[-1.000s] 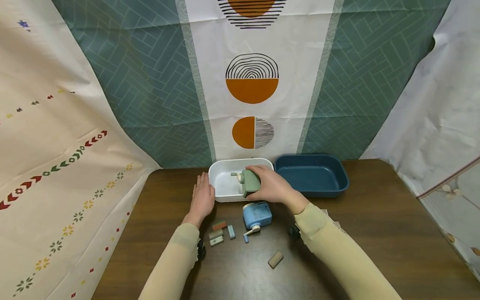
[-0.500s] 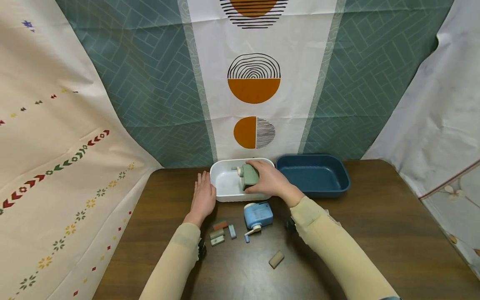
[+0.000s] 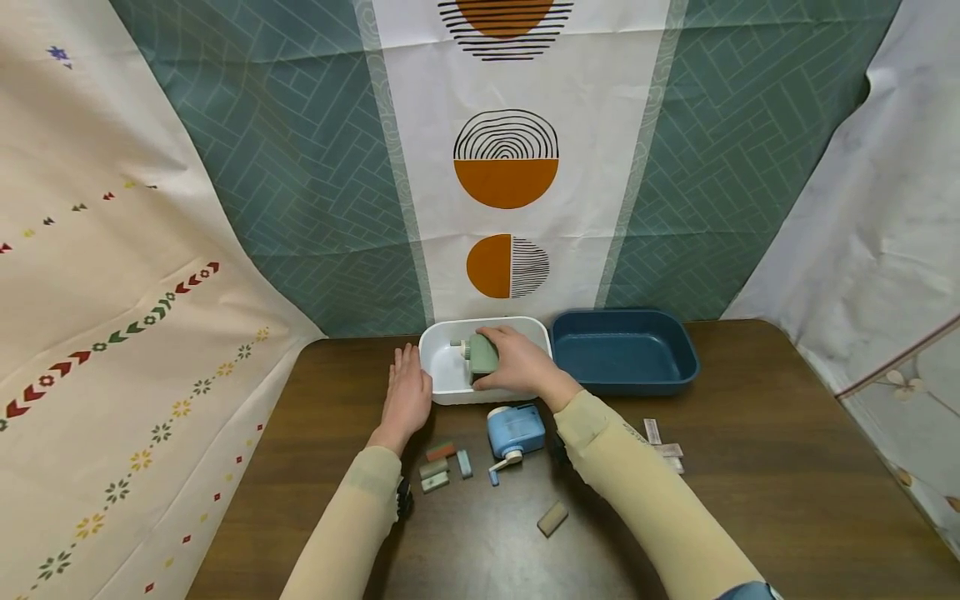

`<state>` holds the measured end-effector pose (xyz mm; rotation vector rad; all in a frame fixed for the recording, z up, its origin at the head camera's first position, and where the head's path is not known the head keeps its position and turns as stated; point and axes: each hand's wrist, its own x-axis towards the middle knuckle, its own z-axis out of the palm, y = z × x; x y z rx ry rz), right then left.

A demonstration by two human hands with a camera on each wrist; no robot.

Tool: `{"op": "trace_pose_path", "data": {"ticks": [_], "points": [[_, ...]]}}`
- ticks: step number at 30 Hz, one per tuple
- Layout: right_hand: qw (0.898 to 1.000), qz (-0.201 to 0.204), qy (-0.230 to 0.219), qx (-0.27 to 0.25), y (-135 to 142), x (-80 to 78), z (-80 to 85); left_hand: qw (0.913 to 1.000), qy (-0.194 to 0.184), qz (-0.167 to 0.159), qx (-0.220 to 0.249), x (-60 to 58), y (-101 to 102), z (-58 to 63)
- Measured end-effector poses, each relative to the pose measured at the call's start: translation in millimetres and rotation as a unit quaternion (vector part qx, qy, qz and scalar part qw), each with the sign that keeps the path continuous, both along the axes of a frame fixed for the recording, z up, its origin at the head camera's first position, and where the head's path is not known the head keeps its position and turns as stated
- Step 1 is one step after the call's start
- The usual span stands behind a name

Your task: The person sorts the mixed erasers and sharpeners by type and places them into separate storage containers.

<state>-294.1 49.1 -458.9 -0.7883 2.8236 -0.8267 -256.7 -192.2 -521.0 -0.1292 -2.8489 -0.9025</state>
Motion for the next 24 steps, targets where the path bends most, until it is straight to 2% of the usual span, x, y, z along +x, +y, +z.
{"op": "trace_pose_path", "data": {"ticks": [17, 24], "points": [[1.0, -0.019, -0.003, 0.013, -22.6, -9.1, -7.4, 0.9998, -0.019, 0.003, -0.005, 1.3, -0.8, 0.7], [0.999, -0.024, -0.006, 0.025, -30.3, -12.0, -10.7, 0.9999, -0.014, 0.003, -0.01, -0.5, -0.2, 2.0]]}}
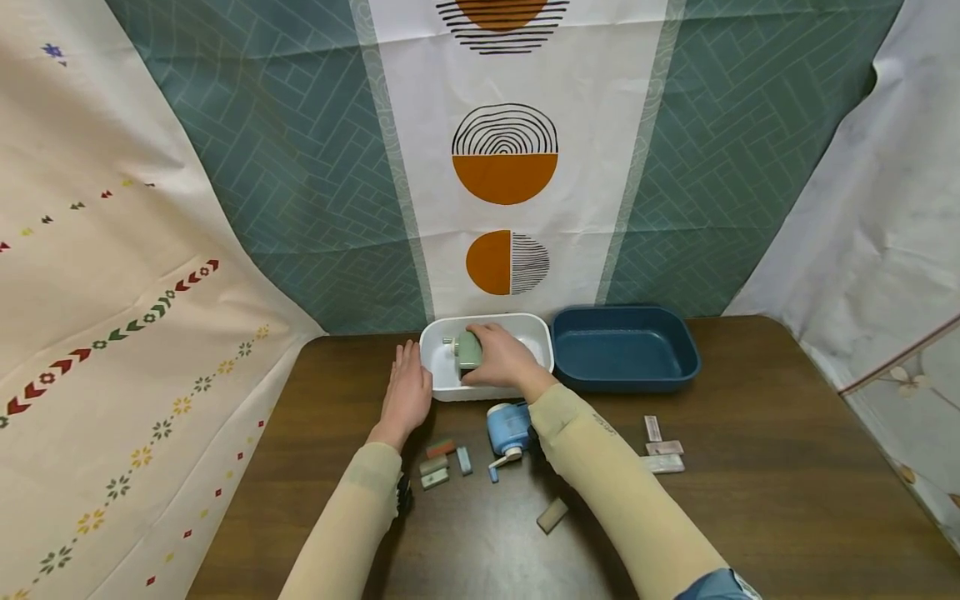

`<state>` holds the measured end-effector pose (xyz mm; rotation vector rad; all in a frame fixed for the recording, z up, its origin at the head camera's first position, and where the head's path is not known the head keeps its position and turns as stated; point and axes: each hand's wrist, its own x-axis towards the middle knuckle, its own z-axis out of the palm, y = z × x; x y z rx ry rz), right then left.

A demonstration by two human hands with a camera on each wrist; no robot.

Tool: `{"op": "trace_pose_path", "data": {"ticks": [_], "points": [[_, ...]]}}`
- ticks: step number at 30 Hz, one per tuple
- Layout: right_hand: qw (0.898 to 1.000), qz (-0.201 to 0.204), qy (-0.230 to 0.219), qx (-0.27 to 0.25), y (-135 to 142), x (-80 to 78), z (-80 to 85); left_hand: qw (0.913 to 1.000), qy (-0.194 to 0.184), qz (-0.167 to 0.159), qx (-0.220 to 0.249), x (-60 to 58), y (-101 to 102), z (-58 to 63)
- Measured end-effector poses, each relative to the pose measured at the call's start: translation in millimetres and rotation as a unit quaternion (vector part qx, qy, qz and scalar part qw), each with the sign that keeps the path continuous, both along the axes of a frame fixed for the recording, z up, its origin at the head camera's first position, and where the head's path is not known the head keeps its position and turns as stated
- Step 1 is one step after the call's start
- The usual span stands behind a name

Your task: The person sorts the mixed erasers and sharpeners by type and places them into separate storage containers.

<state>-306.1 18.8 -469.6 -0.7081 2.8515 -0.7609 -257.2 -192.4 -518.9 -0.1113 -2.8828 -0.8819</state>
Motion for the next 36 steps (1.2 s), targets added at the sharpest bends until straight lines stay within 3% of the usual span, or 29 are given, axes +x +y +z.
{"op": "trace_pose_path", "data": {"ticks": [18, 36], "points": [[0.999, -0.012, -0.03, 0.033, -11.1, -5.1, -3.5, 0.9999, 0.007, 0.0, -0.01, -2.0, 3.6, 2.9], [0.999, -0.001, -0.025, 0.026, -19.4, -5.0, -7.9, 0.9998, 0.01, 0.001, -0.015, -0.9, 2.4, 2.1]]}}
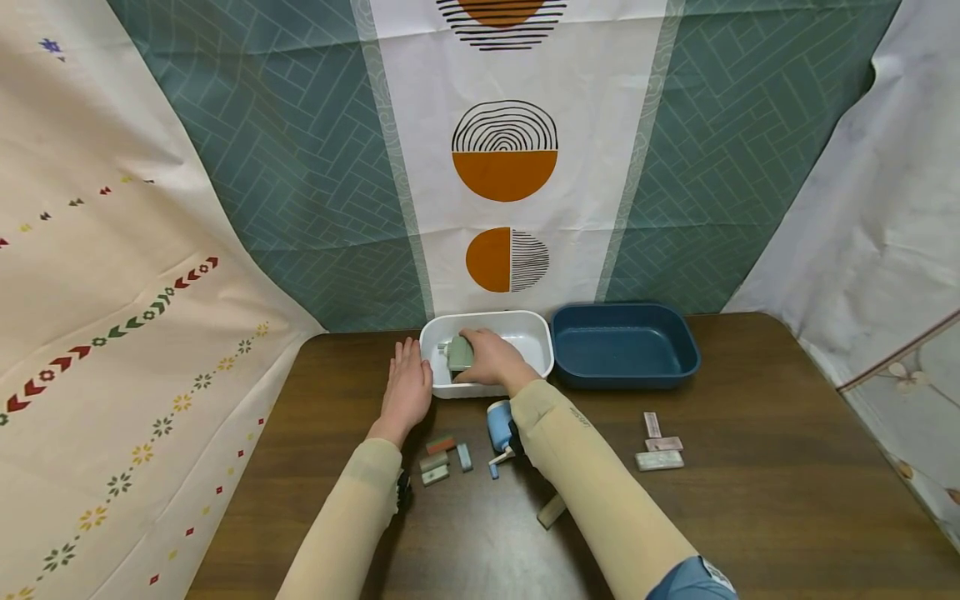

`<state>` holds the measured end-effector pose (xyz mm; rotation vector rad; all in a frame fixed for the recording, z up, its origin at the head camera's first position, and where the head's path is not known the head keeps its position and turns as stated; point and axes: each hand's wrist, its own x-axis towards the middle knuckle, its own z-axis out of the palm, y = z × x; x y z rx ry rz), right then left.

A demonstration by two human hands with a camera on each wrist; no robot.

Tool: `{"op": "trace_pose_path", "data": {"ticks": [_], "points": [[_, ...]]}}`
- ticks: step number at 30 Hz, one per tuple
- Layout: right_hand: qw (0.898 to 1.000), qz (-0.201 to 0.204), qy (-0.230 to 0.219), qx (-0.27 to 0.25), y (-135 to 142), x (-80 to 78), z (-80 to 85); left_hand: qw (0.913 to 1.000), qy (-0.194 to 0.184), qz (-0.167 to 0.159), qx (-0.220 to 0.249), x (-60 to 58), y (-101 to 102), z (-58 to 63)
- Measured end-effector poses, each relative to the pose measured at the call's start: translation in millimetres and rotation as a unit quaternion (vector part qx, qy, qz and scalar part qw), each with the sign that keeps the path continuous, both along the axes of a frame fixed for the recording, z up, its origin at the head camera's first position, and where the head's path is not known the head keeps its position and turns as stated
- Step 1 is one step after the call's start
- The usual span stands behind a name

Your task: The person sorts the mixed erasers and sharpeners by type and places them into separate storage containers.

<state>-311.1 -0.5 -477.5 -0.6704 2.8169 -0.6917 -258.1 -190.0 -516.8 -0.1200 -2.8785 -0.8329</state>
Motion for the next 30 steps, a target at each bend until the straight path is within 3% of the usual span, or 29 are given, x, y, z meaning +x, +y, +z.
{"op": "trace_pose_path", "data": {"ticks": [7, 20, 30], "points": [[1.0, 0.004, -0.017, -0.015, -9.5, -0.7, 4.0, 1.0, -0.006, 0.0, -0.006, -0.6, -3.2, 1.2], [1.0, 0.006, -0.023, 0.002, -19.5, 5.9, 10.0, 0.9999, -0.005, -0.003, -0.009, 0.4, -2.7, 1.3], [0.999, -0.002, -0.037, -0.007, -20.6, 5.4, 5.0, 0.9999, -0.01, -0.006, -0.006, 1.0, -1.0, 3.2]]}}
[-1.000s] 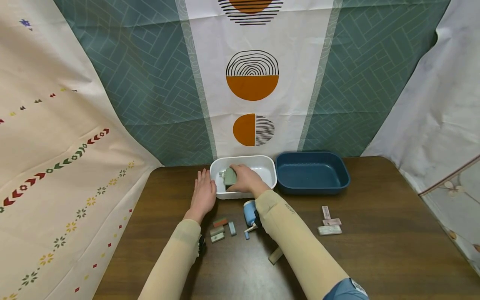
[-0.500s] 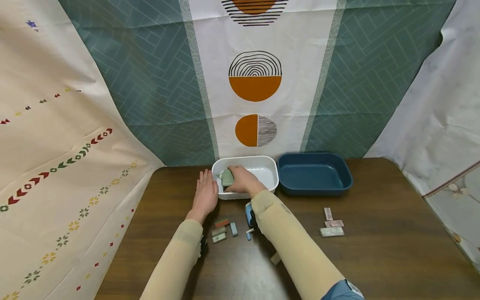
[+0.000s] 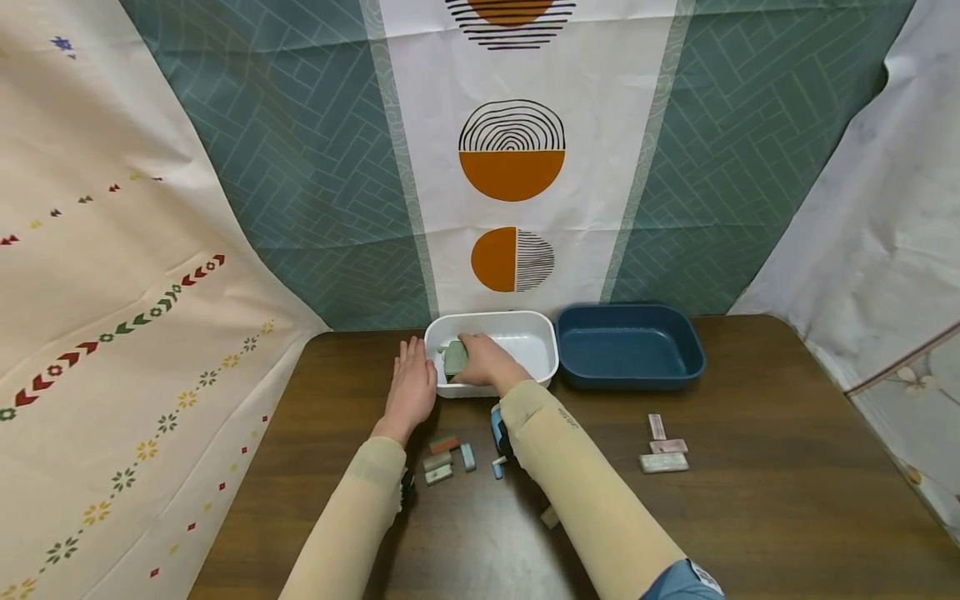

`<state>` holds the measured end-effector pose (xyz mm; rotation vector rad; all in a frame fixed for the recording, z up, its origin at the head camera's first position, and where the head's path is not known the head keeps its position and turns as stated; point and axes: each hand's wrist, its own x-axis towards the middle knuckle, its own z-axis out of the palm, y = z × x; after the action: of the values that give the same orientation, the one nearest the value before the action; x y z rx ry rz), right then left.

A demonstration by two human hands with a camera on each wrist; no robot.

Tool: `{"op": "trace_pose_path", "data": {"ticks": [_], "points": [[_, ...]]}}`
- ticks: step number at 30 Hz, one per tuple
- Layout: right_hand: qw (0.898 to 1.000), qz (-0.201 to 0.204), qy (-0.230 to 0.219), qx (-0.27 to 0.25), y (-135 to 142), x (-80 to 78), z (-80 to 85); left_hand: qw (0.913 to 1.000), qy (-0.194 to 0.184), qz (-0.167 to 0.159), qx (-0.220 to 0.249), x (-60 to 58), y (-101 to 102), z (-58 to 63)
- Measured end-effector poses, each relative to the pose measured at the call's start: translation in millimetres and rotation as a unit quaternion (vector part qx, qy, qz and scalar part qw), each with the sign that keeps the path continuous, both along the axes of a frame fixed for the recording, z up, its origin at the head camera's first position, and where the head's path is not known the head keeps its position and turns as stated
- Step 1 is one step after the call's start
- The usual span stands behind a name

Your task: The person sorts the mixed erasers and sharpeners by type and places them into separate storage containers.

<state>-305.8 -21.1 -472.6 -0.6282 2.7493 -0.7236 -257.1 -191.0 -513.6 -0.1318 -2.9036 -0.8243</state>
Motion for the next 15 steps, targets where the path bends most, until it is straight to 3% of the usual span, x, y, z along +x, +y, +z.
{"op": "trace_pose_path", "data": {"ticks": [15], "points": [[0.999, 0.008, -0.026, -0.032, 9.5, 1.4, 0.9, 1.0, -0.003, 0.002, -0.007, -3.3, 0.5, -2.6]]}}
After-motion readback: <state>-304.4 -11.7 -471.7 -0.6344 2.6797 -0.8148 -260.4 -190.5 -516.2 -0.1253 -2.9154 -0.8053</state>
